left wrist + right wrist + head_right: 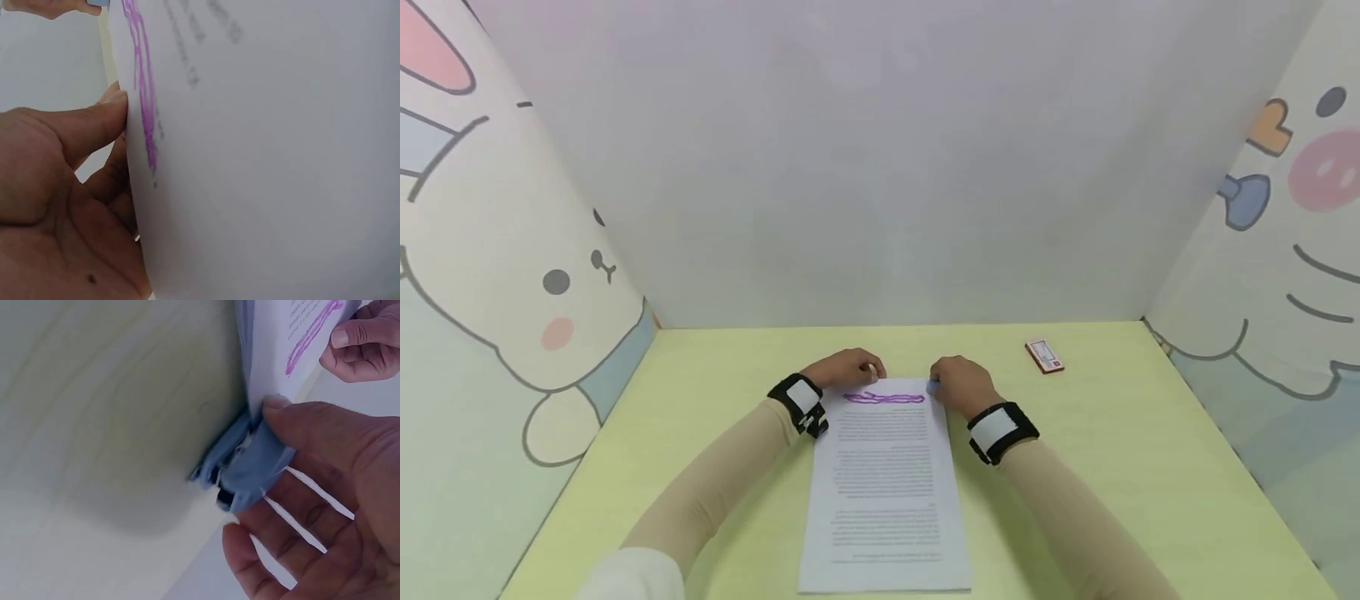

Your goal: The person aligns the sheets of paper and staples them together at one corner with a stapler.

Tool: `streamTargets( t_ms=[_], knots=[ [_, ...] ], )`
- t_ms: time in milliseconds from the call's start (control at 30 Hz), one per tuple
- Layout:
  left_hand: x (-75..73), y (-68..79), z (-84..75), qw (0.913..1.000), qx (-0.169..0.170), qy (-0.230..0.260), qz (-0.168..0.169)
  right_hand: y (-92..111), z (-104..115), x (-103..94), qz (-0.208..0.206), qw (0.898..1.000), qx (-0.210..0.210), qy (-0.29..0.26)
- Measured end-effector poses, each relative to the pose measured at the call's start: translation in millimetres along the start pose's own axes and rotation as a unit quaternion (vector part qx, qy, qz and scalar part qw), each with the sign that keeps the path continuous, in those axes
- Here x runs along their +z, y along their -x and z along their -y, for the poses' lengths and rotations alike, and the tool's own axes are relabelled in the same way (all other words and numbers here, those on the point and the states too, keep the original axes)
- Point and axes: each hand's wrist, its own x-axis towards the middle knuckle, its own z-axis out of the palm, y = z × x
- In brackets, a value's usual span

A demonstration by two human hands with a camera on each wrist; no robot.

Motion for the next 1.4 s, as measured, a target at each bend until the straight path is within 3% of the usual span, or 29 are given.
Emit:
streamTargets(
  t_ms=[200, 400, 533, 733, 900, 1267, 1400],
  knots=[
    [1.2, 1.7, -2.5, 1.0, 0.004, -0.008, 0.001, 4.0, 0.4, 1.9, -0.002, 1.0, 0.008, 0.011],
    [0.5, 1.0, -2.8, 0.9997, -0.006, -0.007, -0.022, 1.4, 2.8, -4.0, -0.009, 1.0, 0.015, 0.02],
    [1.1, 3.1, -0.3, 0.9997, -0.009, -0.01, -0.018, 0.5, -1.3, -1.8, 0.006, 1.0, 0.013, 0.004],
    [-0.3, 4.7, 0.2, 0.9997, -0.012, -0.002, -0.021, 3.6, -7.3, 0.3, -0.007, 0.999, 0.026, -0.031],
    [1.6, 4.8, 2.2, 0.9998, 0.007, 0.0, -0.021, 13.9, -13.8, -5.1, -0.016, 0.998, 0.048, -0.04],
    [1.9, 11.4, -4.1, 0.9996, 0.007, -0.007, -0.028, 42.1, -67.2, -26.6, -0.079, 0.992, 0.092, -0.031],
    [3.9, 10.6, -4.3, 0.9997, 0.005, -0.007, -0.025, 48.8, -83.9, -22.8, -0.065, 0.991, 0.111, -0.041]
  ],
)
